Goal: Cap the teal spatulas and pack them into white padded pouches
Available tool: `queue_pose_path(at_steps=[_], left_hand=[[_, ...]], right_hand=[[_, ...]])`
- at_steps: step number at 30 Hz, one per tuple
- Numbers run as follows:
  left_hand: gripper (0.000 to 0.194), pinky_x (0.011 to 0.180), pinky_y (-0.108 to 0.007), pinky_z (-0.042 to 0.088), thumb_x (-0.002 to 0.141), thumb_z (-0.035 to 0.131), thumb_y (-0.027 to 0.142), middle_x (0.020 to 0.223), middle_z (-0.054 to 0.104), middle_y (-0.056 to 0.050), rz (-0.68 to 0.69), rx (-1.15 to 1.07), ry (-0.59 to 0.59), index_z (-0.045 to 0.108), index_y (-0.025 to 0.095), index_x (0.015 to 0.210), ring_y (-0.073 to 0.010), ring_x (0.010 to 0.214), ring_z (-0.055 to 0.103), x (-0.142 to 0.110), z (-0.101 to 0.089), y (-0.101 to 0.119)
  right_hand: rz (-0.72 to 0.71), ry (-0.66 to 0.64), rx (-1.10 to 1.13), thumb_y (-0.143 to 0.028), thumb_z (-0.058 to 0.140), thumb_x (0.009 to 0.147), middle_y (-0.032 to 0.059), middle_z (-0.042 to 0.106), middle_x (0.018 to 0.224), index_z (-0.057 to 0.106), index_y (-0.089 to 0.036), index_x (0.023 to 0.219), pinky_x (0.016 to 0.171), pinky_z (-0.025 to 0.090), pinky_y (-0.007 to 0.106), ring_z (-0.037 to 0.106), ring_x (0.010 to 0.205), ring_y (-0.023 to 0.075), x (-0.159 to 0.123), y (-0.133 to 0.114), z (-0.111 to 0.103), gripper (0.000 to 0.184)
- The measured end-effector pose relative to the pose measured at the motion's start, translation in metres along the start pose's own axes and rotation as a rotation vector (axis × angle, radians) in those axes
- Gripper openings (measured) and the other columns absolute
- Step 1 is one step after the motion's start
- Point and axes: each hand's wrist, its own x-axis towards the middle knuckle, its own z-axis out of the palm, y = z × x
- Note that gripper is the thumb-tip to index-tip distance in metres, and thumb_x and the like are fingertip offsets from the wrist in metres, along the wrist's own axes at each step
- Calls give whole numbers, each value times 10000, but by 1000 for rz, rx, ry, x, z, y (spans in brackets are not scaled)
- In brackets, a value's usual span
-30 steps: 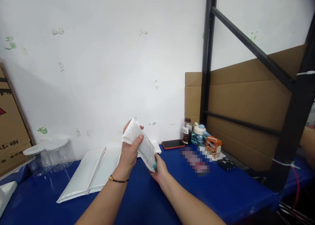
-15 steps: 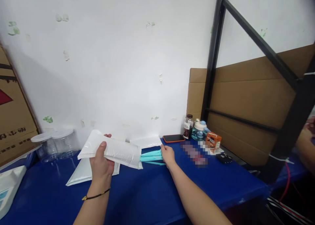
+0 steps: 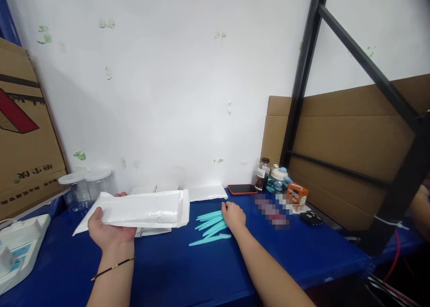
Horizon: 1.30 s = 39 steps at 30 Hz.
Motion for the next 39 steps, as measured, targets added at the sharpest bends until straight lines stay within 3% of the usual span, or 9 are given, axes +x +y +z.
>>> queue_pose_path(at_steps=[9,13,18,20,23,26,32,36,39], left_hand=[[356,932,-358,437,680,432,289,810,693,-39,-471,-66,-23,628,197,962,-226,1005,588,4,-23,-45],[405,857,-367,490,763,387,235,866,708,-35,-518,-73,-90,573,231,1123,-215,953,627,-4,-10,-52],[322,746,-328,540,856,398,202,872,698,-36,-608,-59,81,542,214,1143,-167,820,662,-12,21,-65],[253,752,-290,541,837,496,174,871,695,-18,-571,9,106,574,212,1074,-148,813,659,-17,32,-76],[188,783,-269,534,800,583,165,921,689,-16,-506,59,37,606,200,984,-148,871,646,-27,42,-94],[204,823,-279,525,776,621,172,977,679,-28,-477,65,-52,609,196,979,-158,936,627,-33,42,-108],[422,834,-349,509,574,761,98,929,685,-50,-437,252,-344,620,182,963,-212,914,632,-19,28,-87],[334,887,-348,466,428,819,125,733,667,14,-111,281,-281,636,174,703,-166,825,635,8,20,-44],[285,1000,-439,364,398,836,234,753,663,5,84,361,-377,568,186,482,-250,1035,576,30,5,-16]], right_hand=[[-97,19,-116,-382,375,883,104,614,890,650,-178,754,661,384,299,538,881,235,-1,0,5,366],[-112,32,-90,-386,397,870,103,607,887,650,-190,745,680,379,306,503,914,243,-2,1,4,343],[-98,89,118,-424,479,817,100,608,852,642,-184,666,778,368,331,485,941,251,6,6,-1,327],[-76,69,425,-490,473,803,95,620,854,652,-177,689,782,379,322,510,912,240,12,8,-7,378],[-44,-167,1076,-630,367,796,87,647,872,668,-164,877,681,423,287,563,809,212,17,6,-19,560],[-90,-335,1419,-599,554,710,68,668,879,646,-160,1001,670,440,273,585,763,195,15,1,-29,534],[-167,-179,1268,-340,694,665,53,677,818,691,-139,873,684,445,270,576,715,174,17,2,-28,290],[-315,-113,937,-147,603,688,41,637,1027,651,-224,1046,737,439,276,572,846,179,23,11,-26,369],[-378,-124,591,-89,525,699,46,634,983,695,-225,924,826,412,305,557,906,194,26,20,-26,314]])
